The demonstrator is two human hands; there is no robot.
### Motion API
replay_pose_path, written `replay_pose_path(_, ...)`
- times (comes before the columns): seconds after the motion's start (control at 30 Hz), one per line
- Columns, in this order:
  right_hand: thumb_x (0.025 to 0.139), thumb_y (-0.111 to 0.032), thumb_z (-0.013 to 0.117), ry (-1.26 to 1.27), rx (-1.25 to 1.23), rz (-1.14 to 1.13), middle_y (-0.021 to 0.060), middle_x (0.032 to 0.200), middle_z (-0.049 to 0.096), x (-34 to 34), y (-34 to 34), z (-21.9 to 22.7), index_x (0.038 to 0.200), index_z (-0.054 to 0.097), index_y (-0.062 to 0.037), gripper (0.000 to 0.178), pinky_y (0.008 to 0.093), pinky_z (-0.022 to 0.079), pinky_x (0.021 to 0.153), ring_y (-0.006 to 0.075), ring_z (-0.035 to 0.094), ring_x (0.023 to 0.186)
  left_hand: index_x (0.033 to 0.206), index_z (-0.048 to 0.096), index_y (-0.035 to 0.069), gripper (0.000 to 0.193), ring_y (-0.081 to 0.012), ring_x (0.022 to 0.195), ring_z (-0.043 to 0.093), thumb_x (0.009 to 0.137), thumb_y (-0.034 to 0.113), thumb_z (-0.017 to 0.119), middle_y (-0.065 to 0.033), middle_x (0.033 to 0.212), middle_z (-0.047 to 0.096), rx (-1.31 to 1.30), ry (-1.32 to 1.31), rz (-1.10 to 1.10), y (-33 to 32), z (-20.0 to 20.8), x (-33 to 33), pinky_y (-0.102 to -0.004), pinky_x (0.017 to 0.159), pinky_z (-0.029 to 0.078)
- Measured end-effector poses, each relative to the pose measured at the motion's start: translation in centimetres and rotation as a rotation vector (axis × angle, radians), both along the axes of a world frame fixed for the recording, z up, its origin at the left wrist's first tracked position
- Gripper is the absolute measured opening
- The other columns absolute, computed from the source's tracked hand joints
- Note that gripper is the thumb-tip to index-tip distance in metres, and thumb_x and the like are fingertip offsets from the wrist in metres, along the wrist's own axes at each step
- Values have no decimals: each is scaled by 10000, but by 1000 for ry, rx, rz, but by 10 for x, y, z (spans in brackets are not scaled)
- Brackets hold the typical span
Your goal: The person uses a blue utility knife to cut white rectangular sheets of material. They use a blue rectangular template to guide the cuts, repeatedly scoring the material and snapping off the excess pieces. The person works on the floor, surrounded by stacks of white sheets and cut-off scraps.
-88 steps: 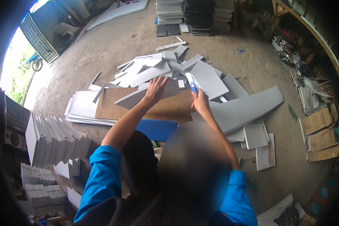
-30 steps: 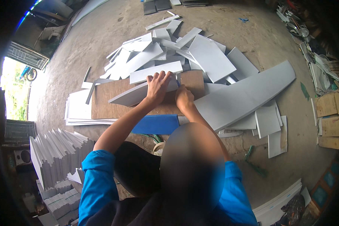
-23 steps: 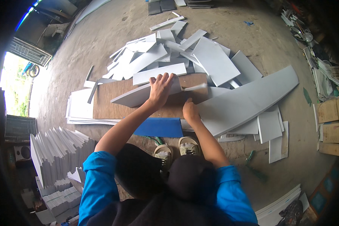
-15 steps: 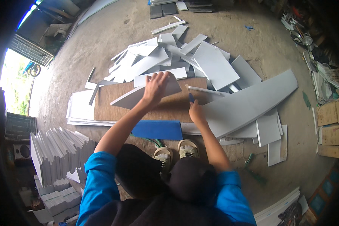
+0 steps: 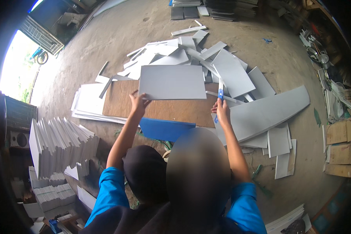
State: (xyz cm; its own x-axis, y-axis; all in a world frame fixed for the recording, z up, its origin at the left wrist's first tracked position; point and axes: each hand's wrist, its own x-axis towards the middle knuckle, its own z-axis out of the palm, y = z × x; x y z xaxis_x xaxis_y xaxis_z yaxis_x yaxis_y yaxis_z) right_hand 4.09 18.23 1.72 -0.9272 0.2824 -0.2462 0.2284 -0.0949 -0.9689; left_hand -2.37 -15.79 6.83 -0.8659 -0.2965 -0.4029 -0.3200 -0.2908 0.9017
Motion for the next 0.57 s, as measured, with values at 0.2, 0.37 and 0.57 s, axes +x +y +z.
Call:
replay_pose_path(0.2, 832, -276, 596, 15, 166, 192, 56, 733, 565, 21, -27, -28, 872, 480, -31, 275, 255, 474, 612, 118, 572, 650, 1199, 328, 18, 447, -270, 1055, 493, 807, 38, 542, -188, 1139, 457, -329, 125, -174, -8, -61, 27, -356, 878, 429)
replay_pose_path(0.37, 777, -177, 665, -32, -30, 238, 63, 911, 535, 54, -42, -19, 944, 438, -59, 306, 279, 449, 738, 130, 532, 807, 1158, 450, -16, 357, -304, 1052, 472, 823, 71, 535, -181, 1103, 485, -858, 261, -98, -55, -77, 82, -365, 903, 374)
replay_pose_path(0.57, 787, -141, 657, 71, 61, 320, 81, 1023, 500, 74, -63, -27, 973, 396, -90, 325, 297, 418, 836, 159, 502, 979, 1217, 411, 14, 414, -287, 1038, 478, 834, 84, 551, -162, 1124, 463, -764, 209, -230, -75, -119, 139, -362, 894, 382)
